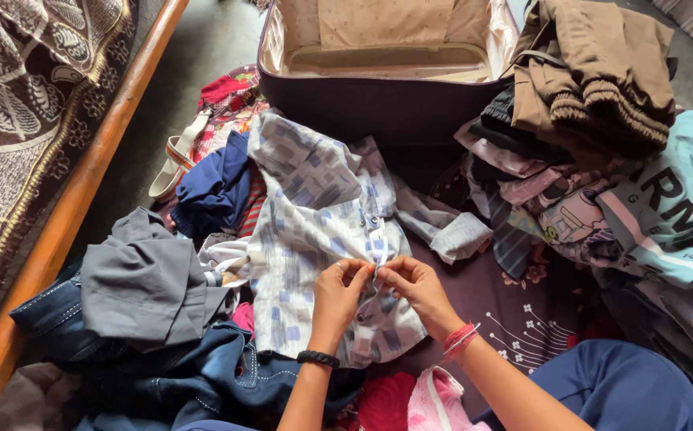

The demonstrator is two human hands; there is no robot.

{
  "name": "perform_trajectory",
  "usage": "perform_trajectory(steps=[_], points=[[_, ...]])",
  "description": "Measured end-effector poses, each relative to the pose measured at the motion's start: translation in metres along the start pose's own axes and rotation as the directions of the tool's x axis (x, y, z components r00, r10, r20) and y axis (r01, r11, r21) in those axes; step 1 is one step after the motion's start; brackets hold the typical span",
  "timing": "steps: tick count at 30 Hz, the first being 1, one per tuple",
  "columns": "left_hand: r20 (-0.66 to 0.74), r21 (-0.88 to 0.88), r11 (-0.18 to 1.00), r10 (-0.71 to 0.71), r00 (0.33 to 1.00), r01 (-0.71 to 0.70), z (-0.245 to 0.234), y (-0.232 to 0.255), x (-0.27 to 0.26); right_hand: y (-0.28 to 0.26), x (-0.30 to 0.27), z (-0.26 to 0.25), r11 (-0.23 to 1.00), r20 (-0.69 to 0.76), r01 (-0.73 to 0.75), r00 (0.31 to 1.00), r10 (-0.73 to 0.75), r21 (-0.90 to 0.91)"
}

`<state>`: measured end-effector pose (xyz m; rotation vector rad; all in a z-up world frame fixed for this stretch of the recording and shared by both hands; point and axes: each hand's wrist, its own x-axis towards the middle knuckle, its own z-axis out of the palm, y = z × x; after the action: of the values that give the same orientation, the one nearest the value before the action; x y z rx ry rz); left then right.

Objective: The person picks up, folds, and organizes multiple items of clothing from the floor and places them inside an open suitcase.

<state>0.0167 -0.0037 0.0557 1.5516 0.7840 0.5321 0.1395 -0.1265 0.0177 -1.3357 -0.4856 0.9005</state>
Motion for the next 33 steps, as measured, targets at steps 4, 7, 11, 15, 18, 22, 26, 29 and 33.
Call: perform_trajectory(steps=[4,7,11,15,18,22,26,29,33], points=[[0.007,0.048,0.999,0.009,1.000,-0.010,0.000,-0.004,0.000,0.008,0.005,-0.004,0.998,-0.005,0.018,1.000,-0.019,-0.068],[0.007,0.051,0.999,-0.010,1.000,0.009,0.000,-0.002,0.000,0.009,0.006,-0.001,0.995,-0.007,0.085,0.996,-0.085,-0.054],[0.009,0.071,0.998,0.000,1.000,-0.001,-0.001,0.009,-0.004,-0.007,-0.003,0.006,0.946,-0.046,0.202,0.974,-0.220,-0.252],[-0.045,0.281,0.957,-0.061,0.997,0.071,0.001,0.024,-0.012,-0.028,-0.015,0.017,0.820,-0.057,0.269,0.938,-0.342,-0.506],[-0.063,0.141,0.990,-0.001,0.998,0.010,0.002,0.024,-0.014,-0.035,-0.018,0.020,0.754,-0.026,0.326,0.910,-0.414,-0.570],[-0.047,0.184,0.981,0.073,0.996,-0.063,0.004,0.007,-0.012,-0.020,-0.012,0.014,0.781,-0.016,0.324,0.920,-0.392,-0.534],[0.009,-0.038,0.999,0.024,1.000,-0.023,0.013,-0.027,0.002,0.011,0.006,0.006,0.979,0.075,0.201,0.976,-0.202,0.027],[0.072,-0.126,0.991,-0.041,0.997,0.050,0.017,-0.046,0.014,0.020,0.007,0.004,0.974,0.101,0.037,0.993,-0.060,0.222],[0.103,-0.026,0.999,0.032,0.994,-0.029,0.011,-0.049,0.013,0.018,0.013,0.004,0.954,0.144,-0.114,0.987,0.076,0.278]])
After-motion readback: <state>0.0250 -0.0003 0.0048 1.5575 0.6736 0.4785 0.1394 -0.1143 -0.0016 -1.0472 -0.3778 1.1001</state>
